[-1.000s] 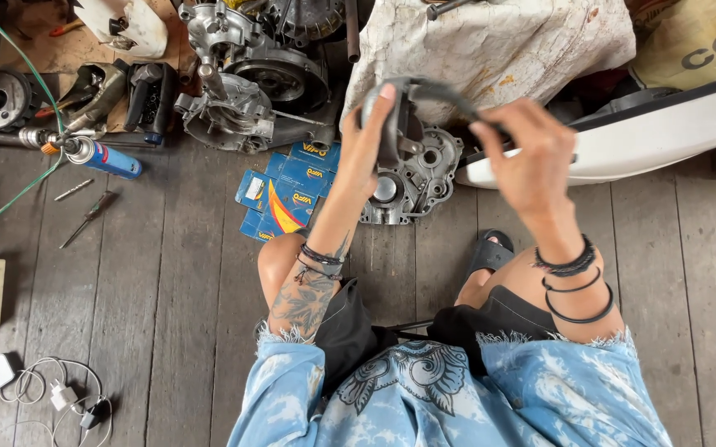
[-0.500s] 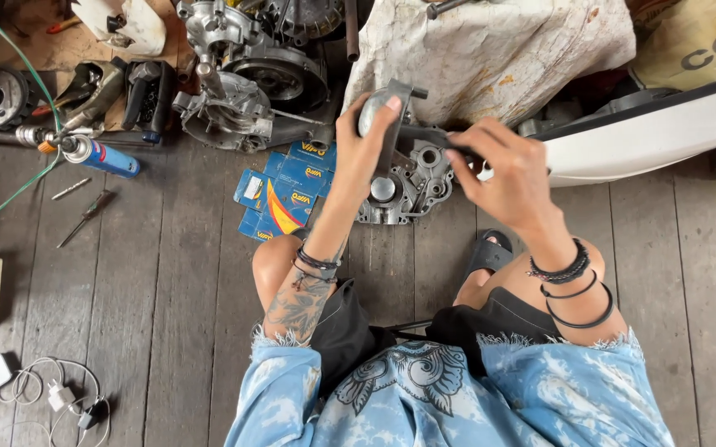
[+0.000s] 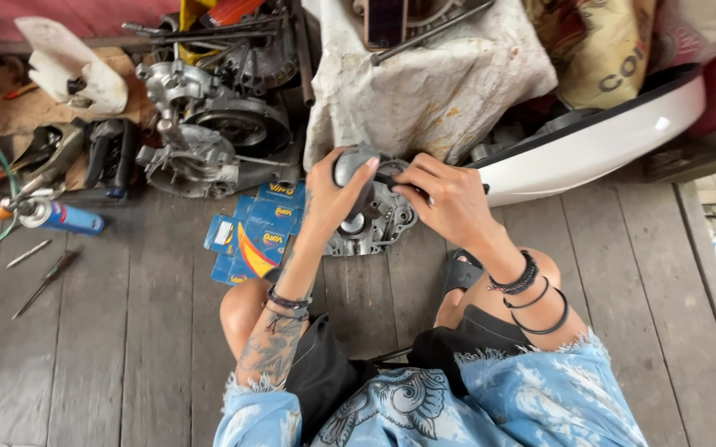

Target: Assembling a motorcycle engine by installing a piston into the engine casing and aligning it with a tool.

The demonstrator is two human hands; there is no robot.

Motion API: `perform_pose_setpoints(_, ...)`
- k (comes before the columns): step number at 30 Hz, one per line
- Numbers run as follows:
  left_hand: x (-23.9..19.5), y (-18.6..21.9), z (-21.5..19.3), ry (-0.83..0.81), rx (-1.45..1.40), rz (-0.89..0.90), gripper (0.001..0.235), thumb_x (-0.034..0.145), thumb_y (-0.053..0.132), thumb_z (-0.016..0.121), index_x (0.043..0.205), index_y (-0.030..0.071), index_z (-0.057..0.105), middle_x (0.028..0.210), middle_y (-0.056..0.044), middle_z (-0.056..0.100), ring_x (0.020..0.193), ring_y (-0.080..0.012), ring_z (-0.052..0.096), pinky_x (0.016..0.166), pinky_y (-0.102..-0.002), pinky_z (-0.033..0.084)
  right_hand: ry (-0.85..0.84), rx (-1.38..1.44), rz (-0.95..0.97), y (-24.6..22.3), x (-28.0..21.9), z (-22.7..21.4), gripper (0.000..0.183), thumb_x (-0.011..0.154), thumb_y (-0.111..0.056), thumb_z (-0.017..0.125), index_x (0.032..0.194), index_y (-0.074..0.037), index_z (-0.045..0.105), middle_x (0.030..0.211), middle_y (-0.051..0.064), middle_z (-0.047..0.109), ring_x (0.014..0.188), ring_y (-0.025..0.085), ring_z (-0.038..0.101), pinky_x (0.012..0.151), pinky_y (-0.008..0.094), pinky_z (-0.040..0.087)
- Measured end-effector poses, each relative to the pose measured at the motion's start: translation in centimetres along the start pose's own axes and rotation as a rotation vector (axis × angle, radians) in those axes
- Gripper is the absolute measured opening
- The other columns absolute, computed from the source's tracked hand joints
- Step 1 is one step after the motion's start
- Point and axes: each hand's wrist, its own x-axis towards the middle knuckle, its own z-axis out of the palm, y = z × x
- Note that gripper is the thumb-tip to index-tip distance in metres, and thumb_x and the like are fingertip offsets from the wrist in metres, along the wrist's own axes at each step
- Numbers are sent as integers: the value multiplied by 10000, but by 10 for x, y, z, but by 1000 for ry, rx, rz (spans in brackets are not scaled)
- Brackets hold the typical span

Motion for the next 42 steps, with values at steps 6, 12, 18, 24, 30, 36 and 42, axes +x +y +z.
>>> perform_pose_setpoints(6,1,9,-6,0,61,-33,542,946,491,714,1126,-21,710,996,-255,737,1014,-436,712,872,-556,572,19,-43,44,2,-8,12,130,951,-185,760,881,-203,652,814,-65,576,646,195,671,558,296,522)
perform_pose_setpoints(12,-1,-8,-6,49,25,-53,460,936,424,763,1125,6,731,951,-214,740,970,-389,726,840,-514,586,-165,304,56,-6,6,-14,136,929,12,708,867,-88,640,771,52,600,643,314,678,541,369,514)
perform_pose_setpoints(18,2,-9,-9,71,-5,-26,447,940,415,753,1121,7,737,904,-224,730,933,-406,722,822,-524,574,-43,188,78,-4,-3,7,96,953,-84,733,902,-134,670,804,-1,614,674,248,690,585,316,546)
perform_pose_setpoints(24,4,-14,-14,93,22,-23,404,882,383,787,1094,41,760,864,-190,732,880,-337,733,788,-474,575,-155,434,146,-2,-3,1,60,934,-28,719,936,-45,662,817,134,688,800,387,727,676,423,570)
perform_pose_setpoints(30,5,1,-21,126,-20,94,408,864,405,779,1092,66,761,833,-161,720,830,-220,695,769,-415,556,-307,708,368,1,-1,5,147,1058,-49,534,976,-12,650,642,95,606,394,189,601,438,314,507)
perform_pose_setpoints(36,2,6,-13,81,-49,159,416,864,420,768,1083,67,772,828,-160,734,782,-258,705,781,-417,563,-325,875,441,-1,-5,27,215,1074,-64,484,945,-15,650,564,42,535,344,147,572,361,265,468)
perform_pose_setpoints(42,9,13,-28,47,-131,207,414,827,412,797,1062,71,784,819,-128,737,812,-135,677,751,-343,553,-343,1127,379,-4,1,15,264,1081,-28,437,915,-9,641,528,36,466,327,70,455,357,200,406)
